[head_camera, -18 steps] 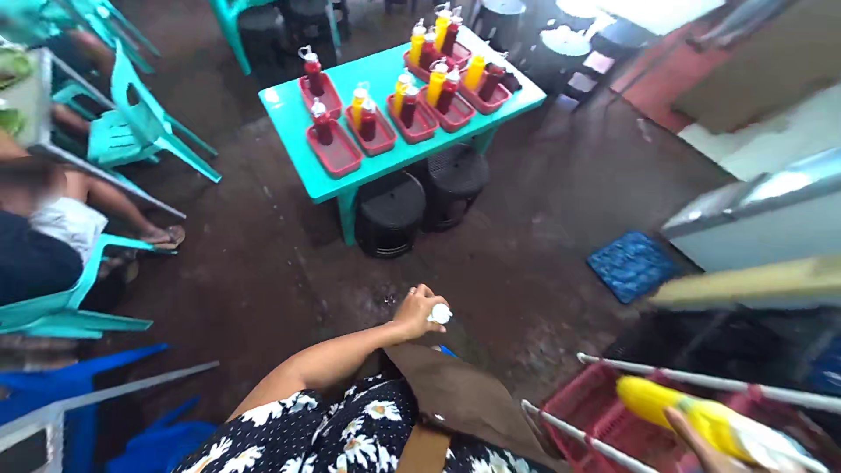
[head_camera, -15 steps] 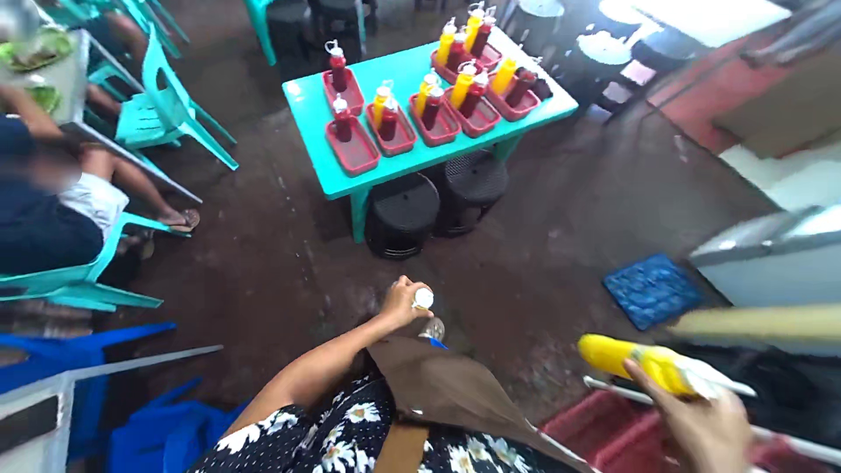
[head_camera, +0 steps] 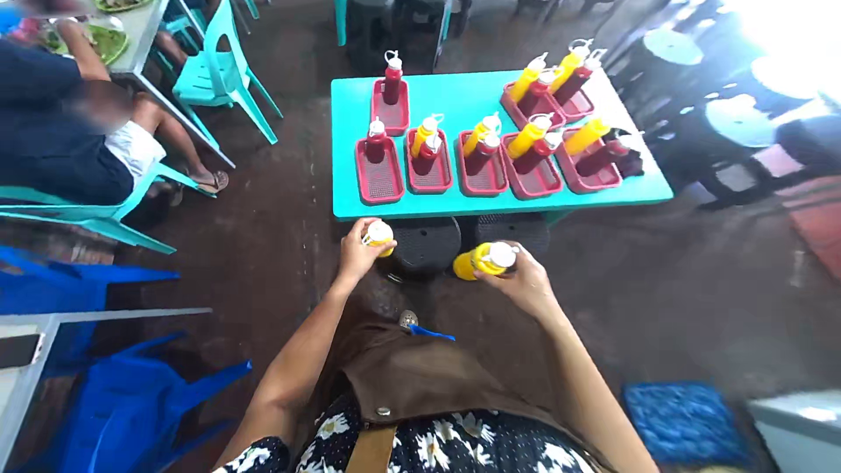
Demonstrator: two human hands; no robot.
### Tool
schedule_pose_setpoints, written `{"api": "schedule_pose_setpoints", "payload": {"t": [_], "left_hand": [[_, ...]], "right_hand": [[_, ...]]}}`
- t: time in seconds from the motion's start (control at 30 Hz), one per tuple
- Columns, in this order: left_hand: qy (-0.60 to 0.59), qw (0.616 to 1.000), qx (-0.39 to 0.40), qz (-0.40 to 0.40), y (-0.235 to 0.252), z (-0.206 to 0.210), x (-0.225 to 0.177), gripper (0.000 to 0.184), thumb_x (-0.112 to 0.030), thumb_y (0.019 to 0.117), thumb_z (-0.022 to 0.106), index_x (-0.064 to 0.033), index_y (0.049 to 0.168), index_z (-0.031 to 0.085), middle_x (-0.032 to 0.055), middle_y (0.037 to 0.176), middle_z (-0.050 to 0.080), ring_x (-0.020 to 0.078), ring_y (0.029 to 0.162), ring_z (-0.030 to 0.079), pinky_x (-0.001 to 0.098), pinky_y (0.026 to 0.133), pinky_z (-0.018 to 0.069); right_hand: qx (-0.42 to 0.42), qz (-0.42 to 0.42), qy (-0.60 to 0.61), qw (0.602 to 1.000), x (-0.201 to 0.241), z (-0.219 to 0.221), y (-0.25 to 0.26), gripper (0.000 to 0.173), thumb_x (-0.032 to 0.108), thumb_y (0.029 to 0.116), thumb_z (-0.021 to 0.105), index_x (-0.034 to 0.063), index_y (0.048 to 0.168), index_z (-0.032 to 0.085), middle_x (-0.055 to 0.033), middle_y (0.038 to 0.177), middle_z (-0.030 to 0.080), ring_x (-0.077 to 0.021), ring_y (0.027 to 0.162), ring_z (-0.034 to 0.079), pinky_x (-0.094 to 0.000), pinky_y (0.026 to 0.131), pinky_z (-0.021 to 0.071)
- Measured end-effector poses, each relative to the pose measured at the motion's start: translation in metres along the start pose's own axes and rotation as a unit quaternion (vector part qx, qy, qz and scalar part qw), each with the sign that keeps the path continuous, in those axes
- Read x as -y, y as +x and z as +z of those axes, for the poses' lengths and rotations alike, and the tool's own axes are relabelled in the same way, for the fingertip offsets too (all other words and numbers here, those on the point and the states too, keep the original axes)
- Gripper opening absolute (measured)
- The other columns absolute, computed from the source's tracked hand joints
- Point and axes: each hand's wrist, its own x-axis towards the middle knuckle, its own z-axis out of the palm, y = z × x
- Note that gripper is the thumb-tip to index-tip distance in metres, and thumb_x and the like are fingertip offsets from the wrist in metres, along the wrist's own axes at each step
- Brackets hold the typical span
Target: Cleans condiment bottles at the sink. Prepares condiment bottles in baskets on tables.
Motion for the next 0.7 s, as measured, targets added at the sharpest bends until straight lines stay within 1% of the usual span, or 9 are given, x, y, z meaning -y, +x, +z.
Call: {"api": "schedule_pose_setpoints", "payload": {"t": [0.13, 0.2, 0.23, 0.33, 0.37, 0.43, 0.5, 0.57, 0.7], "left_hand": [[-0.03, 0.995, -0.082, 0.038, 0.055, -0.011, -0.012, 0.061, -0.013, 0.0769, 0.091, -0.0017, 0.13, 0.062, 0.0159, 0.115, 0.072, 0.0255, 0.105, 0.071, 0.0468, 0.095, 0.0573], [-0.025, 0.992, -0.107, 0.059, 0.084, -0.023, -0.011, 0.061, -0.014, 0.0775, 0.09, -0.0036, 0.131, 0.062, 0.0159, 0.117, 0.072, 0.0263, 0.105, 0.071, 0.0474, 0.094, 0.0575], [-0.029, 0.99, -0.124, 0.066, 0.1, -0.028, -0.009, 0.061, -0.013, 0.0777, 0.09, -0.0035, 0.131, 0.062, 0.0165, 0.119, 0.071, 0.0267, 0.107, 0.07, 0.0475, 0.094, 0.0574], [-0.064, 0.975, -0.194, 0.091, 0.16, -0.041, 0.005, 0.058, -0.012, 0.0777, 0.088, 0.003, 0.129, 0.064, 0.0177, 0.121, 0.071, 0.0218, 0.111, 0.069, 0.0404, 0.1, 0.056], [-0.072, 0.971, -0.206, 0.1, 0.183, -0.046, 0.009, 0.058, -0.013, 0.0792, 0.087, 0.0029, 0.13, 0.063, 0.0172, 0.123, 0.07, 0.0207, 0.113, 0.068, 0.0389, 0.101, 0.0551], [-0.085, 0.963, -0.228, 0.115, 0.236, -0.051, 0.018, 0.058, -0.014, 0.0817, 0.085, 0.0023, 0.133, 0.062, 0.0166, 0.127, 0.069, 0.0194, 0.116, 0.067, 0.0366, 0.102, 0.0547], [-0.098, 0.954, -0.245, 0.142, 0.285, -0.049, 0.028, 0.057, -0.01, 0.0813, 0.084, 0.0058, 0.131, 0.062, 0.0204, 0.126, 0.068, 0.0218, 0.114, 0.068, 0.0364, 0.1, 0.0549], [-0.124, 0.953, -0.222, 0.166, 0.326, -0.042, 0.033, 0.055, -0.006, 0.081, 0.082, 0.0085, 0.13, 0.062, 0.0228, 0.125, 0.068, 0.0235, 0.111, 0.069, 0.037, 0.097, 0.057], [-0.158, 0.972, -0.096, 0.146, 0.369, -0.021, 0.037, 0.054, -0.006, 0.0829, 0.083, 0.0031, 0.132, 0.063, 0.0184, 0.129, 0.067, 0.0231, 0.115, 0.068, 0.0386, 0.097, 0.0591]], "right_hand": [[0.085, -0.019, 0.068, 0.994, 0.031, 0.008, 0.094, 0.074, 0.027, 0.0818, 0.086, -0.0034, 0.139, 0.052, -0.0241, 0.13, 0.062, -0.0277, 0.116, 0.066, -0.0422, 0.097, 0.0569], [0.107, -0.063, 0.114, 0.986, 0.043, 0.014, 0.14, 0.075, 0.025, 0.0795, 0.087, -0.0017, 0.139, 0.051, -0.0211, 0.129, 0.063, -0.0251, 0.115, 0.066, -0.0415, 0.096, 0.0574], [0.127, -0.087, 0.129, 0.98, 0.046, 0.018, 0.165, 0.079, 0.025, 0.0781, 0.087, 0.0012, 0.143, 0.049, -0.0191, 0.134, 0.06, -0.0242, 0.118, 0.064, -0.0417, 0.098, 0.0566], [0.186, -0.131, 0.155, 0.961, 0.051, 0.045, 0.234, 0.096, 0.02, 0.0721, 0.088, 0.0045, 0.153, 0.039, -0.02, 0.154, 0.043, -0.0254, 0.13, 0.056, -0.0426, 0.103, 0.0528], [0.196, -0.131, 0.174, 0.956, 0.05, 0.059, 0.255, 0.093, 0.017, 0.0687, 0.087, 0.0039, 0.15, 0.043, -0.0197, 0.157, 0.038, -0.0249, 0.133, 0.053, -0.0417, 0.104, 0.0512], [0.213, -0.112, 0.203, 0.949, 0.045, 0.086, 0.292, 0.072, 0.011, 0.0634, 0.084, 0.0029, 0.129, 0.056, -0.017, 0.158, 0.036, -0.022, 0.135, 0.05, -0.0389, 0.104, 0.0509], [0.228, -0.083, 0.205, 0.948, 0.037, 0.111, 0.316, 0.064, 0.007, 0.0635, 0.083, 0.0023, 0.123, 0.06, -0.0185, 0.16, 0.033, -0.0252, 0.139, 0.046, -0.0423, 0.106, 0.049], [0.233, -0.045, 0.2, 0.951, 0.033, 0.13, 0.334, 0.065, 0.009, 0.0643, 0.082, 0.0013, 0.125, 0.06, -0.022, 0.161, 0.031, -0.0301, 0.143, 0.041, -0.046, 0.108, 0.047], [0.225, 0.012, 0.2, 0.954, 0.031, 0.154, 0.353, 0.066, 0.007, 0.0608, 0.08, 0.0013, 0.123, 0.06, -0.0252, 0.164, 0.019, -0.0347, 0.147, 0.034, -0.0475, 0.109, 0.0462]]}}
